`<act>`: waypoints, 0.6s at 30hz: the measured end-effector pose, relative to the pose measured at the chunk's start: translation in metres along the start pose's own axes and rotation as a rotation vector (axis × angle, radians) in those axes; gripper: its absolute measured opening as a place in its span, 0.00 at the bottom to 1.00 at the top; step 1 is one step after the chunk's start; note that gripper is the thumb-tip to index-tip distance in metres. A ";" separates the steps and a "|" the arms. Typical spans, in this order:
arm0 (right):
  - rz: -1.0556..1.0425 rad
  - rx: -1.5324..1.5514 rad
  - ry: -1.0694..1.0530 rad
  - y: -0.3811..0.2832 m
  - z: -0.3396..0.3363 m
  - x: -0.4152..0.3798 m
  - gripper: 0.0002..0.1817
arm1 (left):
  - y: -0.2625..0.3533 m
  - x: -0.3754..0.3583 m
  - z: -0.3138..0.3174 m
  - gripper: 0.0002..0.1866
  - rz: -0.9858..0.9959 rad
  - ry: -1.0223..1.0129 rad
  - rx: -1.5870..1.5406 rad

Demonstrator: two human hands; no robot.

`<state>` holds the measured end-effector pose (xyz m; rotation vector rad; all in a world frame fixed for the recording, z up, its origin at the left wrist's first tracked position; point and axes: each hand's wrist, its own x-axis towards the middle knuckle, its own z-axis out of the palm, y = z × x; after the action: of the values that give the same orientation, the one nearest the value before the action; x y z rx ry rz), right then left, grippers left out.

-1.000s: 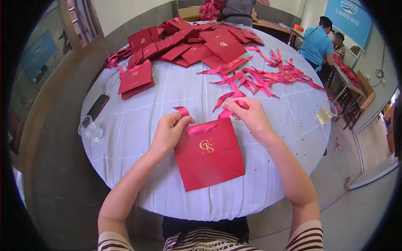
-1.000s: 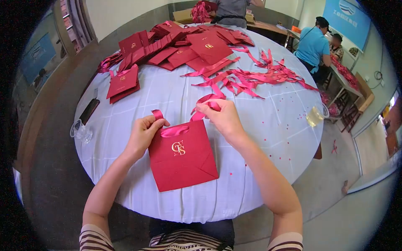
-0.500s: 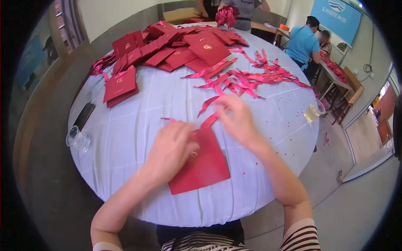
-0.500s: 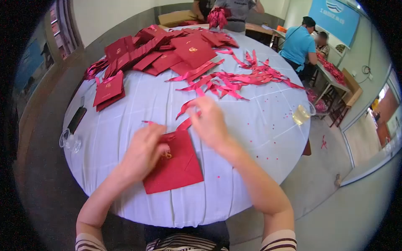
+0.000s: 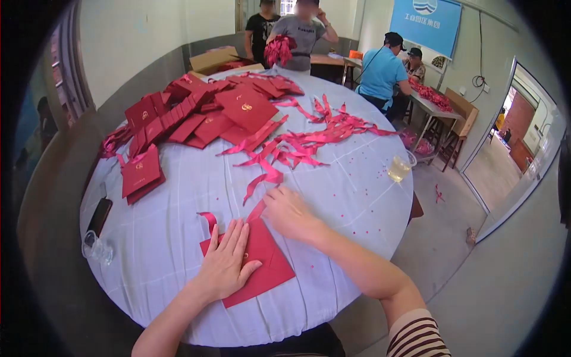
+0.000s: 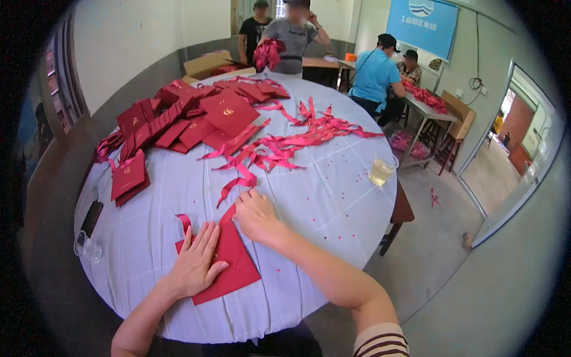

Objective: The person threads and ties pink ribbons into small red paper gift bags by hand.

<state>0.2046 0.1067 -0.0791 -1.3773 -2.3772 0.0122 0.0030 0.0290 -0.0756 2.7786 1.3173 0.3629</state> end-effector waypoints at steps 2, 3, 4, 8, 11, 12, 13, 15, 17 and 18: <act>-0.018 0.000 0.074 0.008 0.009 0.000 0.12 | 0.001 -0.001 -0.003 0.40 -0.024 -0.062 -0.043; -0.032 0.009 0.138 0.012 0.013 0.003 0.11 | 0.000 -0.002 -0.002 0.40 -0.017 -0.042 -0.048; -0.048 0.007 0.155 0.012 0.013 0.005 0.11 | -0.001 -0.002 -0.001 0.40 -0.022 -0.026 -0.031; -0.129 0.080 0.173 0.007 0.002 0.009 0.07 | -0.002 -0.004 0.000 0.40 -0.021 -0.009 -0.023; -0.170 0.174 0.004 -0.008 -0.006 0.005 0.07 | -0.002 -0.004 0.000 0.41 -0.015 0.004 -0.096; -0.136 0.260 -0.102 -0.012 -0.005 0.002 0.08 | -0.003 -0.003 0.000 0.41 -0.002 0.002 -0.092; -0.124 0.261 -0.093 -0.013 0.002 0.000 0.08 | -0.003 -0.003 0.000 0.41 -0.010 -0.004 -0.120; -0.168 0.303 0.090 -0.013 0.017 -0.002 0.05 | -0.001 -0.003 -0.003 0.40 -0.023 -0.011 -0.161; -0.164 0.299 0.112 -0.013 0.023 -0.002 0.05 | -0.001 -0.002 -0.002 0.40 -0.014 0.001 -0.127; -0.164 0.294 0.130 -0.013 0.024 -0.002 0.04 | -0.002 -0.003 -0.001 0.40 -0.008 0.017 -0.097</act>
<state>0.1867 0.1031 -0.0995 -1.0150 -2.2652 0.2117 -0.0005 0.0275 -0.0751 2.6954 1.2782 0.4384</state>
